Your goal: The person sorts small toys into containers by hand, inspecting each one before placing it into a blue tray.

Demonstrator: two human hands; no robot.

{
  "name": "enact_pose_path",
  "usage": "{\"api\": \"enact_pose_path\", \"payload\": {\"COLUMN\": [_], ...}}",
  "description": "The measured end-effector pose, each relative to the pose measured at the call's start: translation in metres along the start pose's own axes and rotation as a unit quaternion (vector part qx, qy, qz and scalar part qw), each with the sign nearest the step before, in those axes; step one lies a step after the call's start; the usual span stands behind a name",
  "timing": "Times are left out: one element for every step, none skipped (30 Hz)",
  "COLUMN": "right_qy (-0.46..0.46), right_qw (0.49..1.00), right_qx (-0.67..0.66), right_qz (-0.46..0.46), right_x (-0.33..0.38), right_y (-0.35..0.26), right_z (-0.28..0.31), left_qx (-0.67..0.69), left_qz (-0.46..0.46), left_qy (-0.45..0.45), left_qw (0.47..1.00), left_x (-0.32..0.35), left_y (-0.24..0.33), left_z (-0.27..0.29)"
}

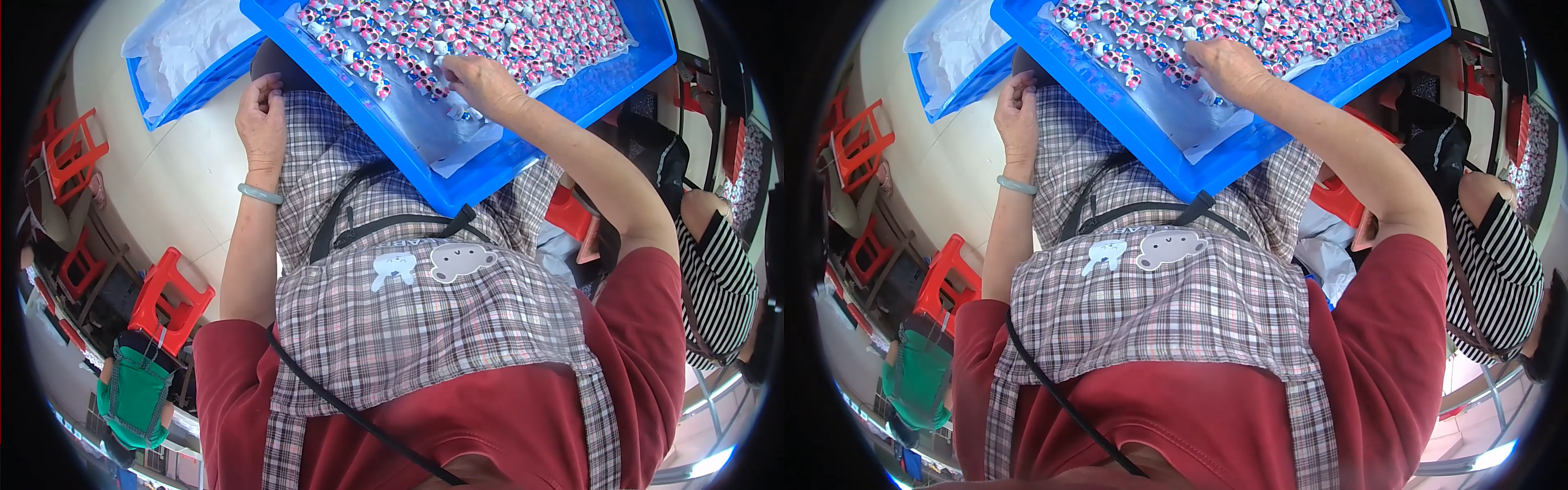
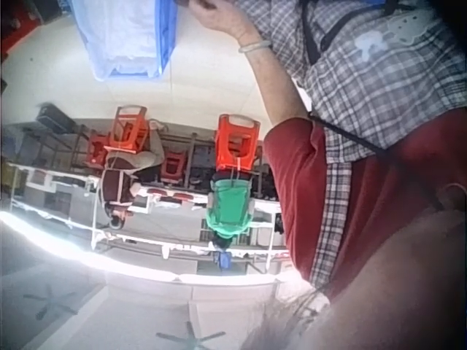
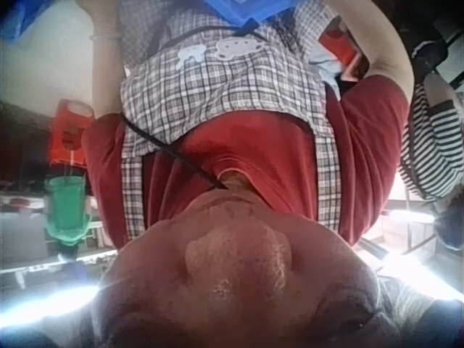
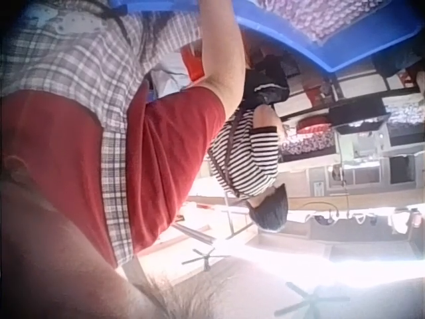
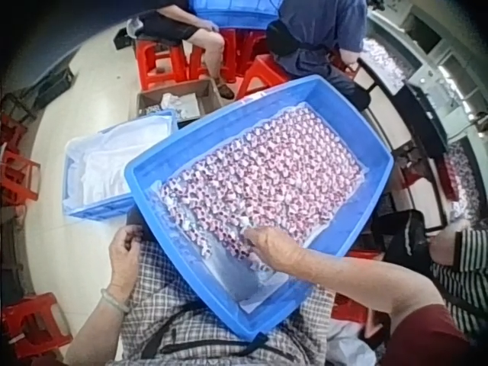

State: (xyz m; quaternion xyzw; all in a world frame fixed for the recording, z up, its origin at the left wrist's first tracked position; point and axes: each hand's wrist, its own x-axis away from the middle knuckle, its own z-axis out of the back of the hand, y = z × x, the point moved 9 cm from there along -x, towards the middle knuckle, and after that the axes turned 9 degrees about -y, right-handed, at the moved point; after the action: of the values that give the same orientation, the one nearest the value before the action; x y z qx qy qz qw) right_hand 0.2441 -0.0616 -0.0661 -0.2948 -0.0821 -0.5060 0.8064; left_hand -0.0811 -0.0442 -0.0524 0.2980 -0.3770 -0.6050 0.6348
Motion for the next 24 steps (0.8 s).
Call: {"api": "enact_pose_path", "payload": {"right_qy": [0.022,0.021,-0.034,-0.088,-0.088,-0.086,-0.083,-0.083,-0.087,-0.091,-0.091,-0.118,-0.146,-0.146,-0.14,-0.133,-0.134,-0.112,-0.089,-0.089,-0.074,-0.06,-0.06,-0.059], "right_qw": [0.998,0.998,0.997,0.992,0.992,0.987,0.981,0.981,0.981,0.98,0.98,0.982,0.981,0.981,0.984,0.987,0.987,0.987,0.986,0.986,0.981,0.974,0.974,0.967], "right_qx": [-0.008,-0.007,0.035,0.077,0.077,0.12,0.162,0.162,0.159,0.156,0.156,0.129,0.101,0.102,0.088,0.073,0.073,0.09,0.107,0.106,0.134,0.162,0.162,0.191], "right_qz": [0.053,0.054,0.055,0.054,0.054,0.057,0.061,0.061,0.073,0.085,0.085,0.078,0.074,0.076,0.068,0.058,0.059,0.077,0.094,0.093,0.12,0.148,0.148,0.155], "right_x": [0.003,0.007,0.013,0.018,0.02,0.021,0.021,0.02,0.017,0.016,0.017,0.017,0.017,0.019,0.021,0.023,0.022,0.02,0.018,0.017,0.017,0.017,0.016,0.017], "right_y": [-0.005,-0.006,-0.009,-0.013,-0.014,-0.016,-0.019,-0.018,-0.02,-0.022,-0.022,-0.02,-0.022,-0.024,-0.024,-0.024,-0.022,-0.023,-0.025,-0.023,-0.028,-0.037,-0.039,-0.043], "right_z": [0.006,0.004,-0.009,-0.021,-0.025,-0.032,-0.037,-0.039,-0.042,-0.042,-0.042,-0.045,-0.046,-0.042,-0.034,-0.029,-0.03,-0.027,-0.024,-0.028,-0.032,-0.032,-0.032,-0.034], "left_qx": [0.001,0.002,0.003,0.005,0.005,0.006,0.007,0.006,0.007,0.008,0.008,0.012,0.016,0.016,0.009,0.002,0.002,0.006,0.009,0.009,0.004,0.0,0.0,-0.001], "left_qz": [0.0,0.0,-0.002,-0.006,-0.006,-0.005,-0.003,-0.002,-0.002,-0.002,-0.002,-0.005,-0.006,-0.005,0.002,0.008,0.009,0.014,0.017,0.017,0.016,0.016,0.016,0.015], "left_qy": [0.0,0.0,0.003,0.005,0.005,0.005,0.004,0.004,0.003,0.003,0.003,0.003,0.005,0.007,0.002,-0.006,-0.005,-0.008,-0.011,-0.012,-0.011,-0.01,-0.01,-0.011], "left_qw": [1.0,1.0,1.0,1.0,1.0,1.0,1.0,1.0,1.0,1.0,1.0,1.0,1.0,1.0,1.0,1.0,1.0,1.0,1.0,1.0,1.0,1.0,1.0,1.0], "left_x": [0.0,0.001,0.001,0.001,0.001,0.0,0.001,0.001,0.0,0.0,0.0,0.001,0.002,0.002,0.001,0.001,0.001,0.001,0.0,0.0,0.001,0.001,0.001,0.0], "left_y": [0.0,-0.001,-0.003,-0.003,-0.002,-0.002,-0.002,-0.002,-0.003,-0.003,-0.003,-0.004,-0.004,-0.004,-0.005,-0.004,-0.004,-0.005,-0.006,-0.005,-0.003,-0.003,-0.003,-0.004], "left_z": [0.0,0.0,0.001,0.0,0.0,0.0,0.0,0.0,0.0,-0.001,-0.001,-0.001,0.0,0.001,0.001,0.0,0.0,0.0,-0.001,-0.001,-0.001,-0.001,-0.001,-0.001]}}
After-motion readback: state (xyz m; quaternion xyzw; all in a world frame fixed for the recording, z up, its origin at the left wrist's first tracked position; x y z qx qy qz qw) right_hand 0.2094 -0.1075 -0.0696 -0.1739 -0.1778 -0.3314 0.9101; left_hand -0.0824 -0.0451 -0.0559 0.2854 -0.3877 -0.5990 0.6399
